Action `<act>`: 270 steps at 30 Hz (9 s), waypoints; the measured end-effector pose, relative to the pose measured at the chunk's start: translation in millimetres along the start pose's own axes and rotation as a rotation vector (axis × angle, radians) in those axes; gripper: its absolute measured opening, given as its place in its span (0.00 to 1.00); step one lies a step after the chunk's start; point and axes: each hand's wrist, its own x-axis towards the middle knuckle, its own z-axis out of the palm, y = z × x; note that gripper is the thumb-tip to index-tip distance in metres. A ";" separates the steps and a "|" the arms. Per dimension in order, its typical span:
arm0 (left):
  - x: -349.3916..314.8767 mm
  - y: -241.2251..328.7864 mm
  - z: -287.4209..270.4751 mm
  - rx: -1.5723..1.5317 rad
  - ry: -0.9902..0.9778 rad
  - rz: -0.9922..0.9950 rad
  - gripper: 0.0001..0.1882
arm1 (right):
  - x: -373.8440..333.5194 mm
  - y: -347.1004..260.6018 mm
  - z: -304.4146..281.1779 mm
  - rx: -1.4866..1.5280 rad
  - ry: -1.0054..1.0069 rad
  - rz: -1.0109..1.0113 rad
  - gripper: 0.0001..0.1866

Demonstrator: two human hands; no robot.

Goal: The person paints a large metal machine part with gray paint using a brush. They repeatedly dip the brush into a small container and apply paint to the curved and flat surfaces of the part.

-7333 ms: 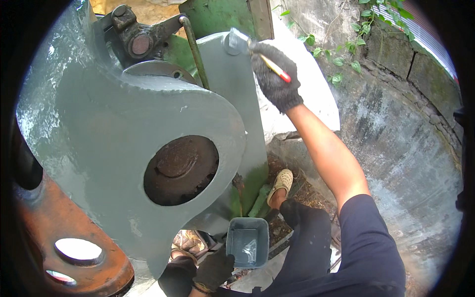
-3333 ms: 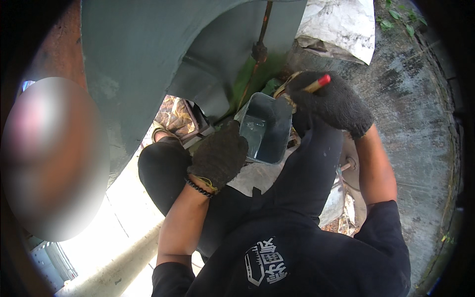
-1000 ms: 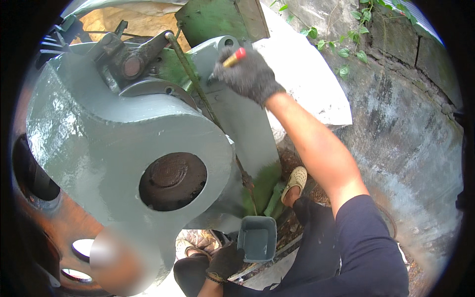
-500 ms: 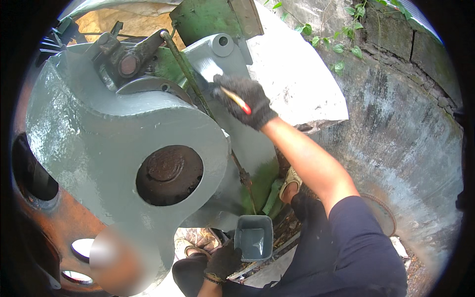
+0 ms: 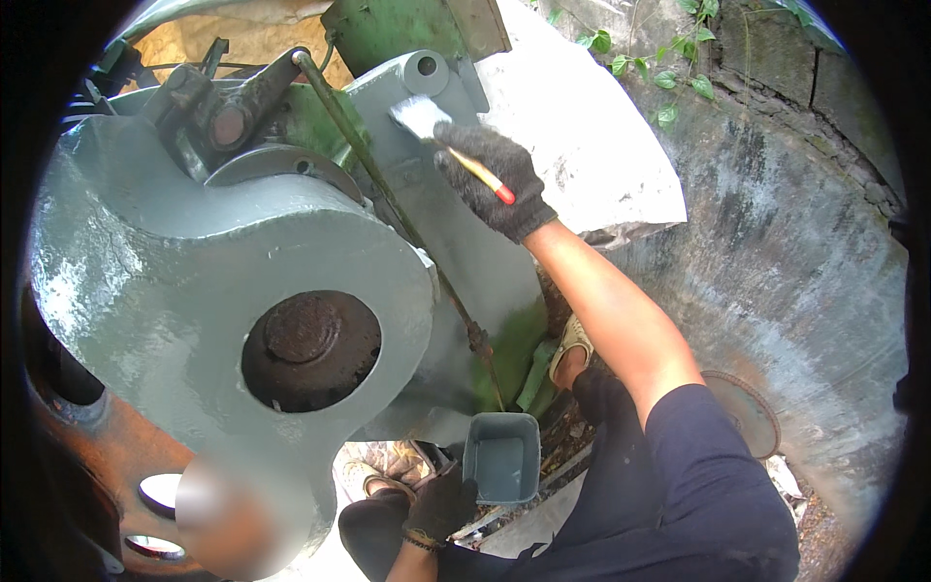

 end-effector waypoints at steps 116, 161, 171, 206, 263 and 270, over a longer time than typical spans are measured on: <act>-0.3 72.9 -64.3 0.095 -0.211 -0.268 0.27 | -301.1 59.7 -40.9 -0.165 -0.577 0.862 0.17; -7.4 52.5 -73.2 0.056 -0.293 -0.052 0.13 | -182.8 59.0 -29.6 -0.114 -0.237 0.267 0.21; -13.3 56.4 -56.4 -0.064 -0.189 -0.315 0.18 | -372.9 3.0 -80.2 0.088 -0.500 1.156 0.18; -66.6 37.4 -31.5 -0.116 0.060 -0.142 0.18 | -158.5 -243.2 -175.7 0.362 -1.214 1.083 0.17; -61.9 3.4 -20.3 -0.012 0.187 0.006 0.08 | -283.6 -216.9 -150.8 0.732 -0.575 1.577 0.18; -46.7 13.5 -37.2 0.040 0.156 0.068 0.14 | -313.9 -201.3 -129.2 1.020 -0.143 1.760 0.16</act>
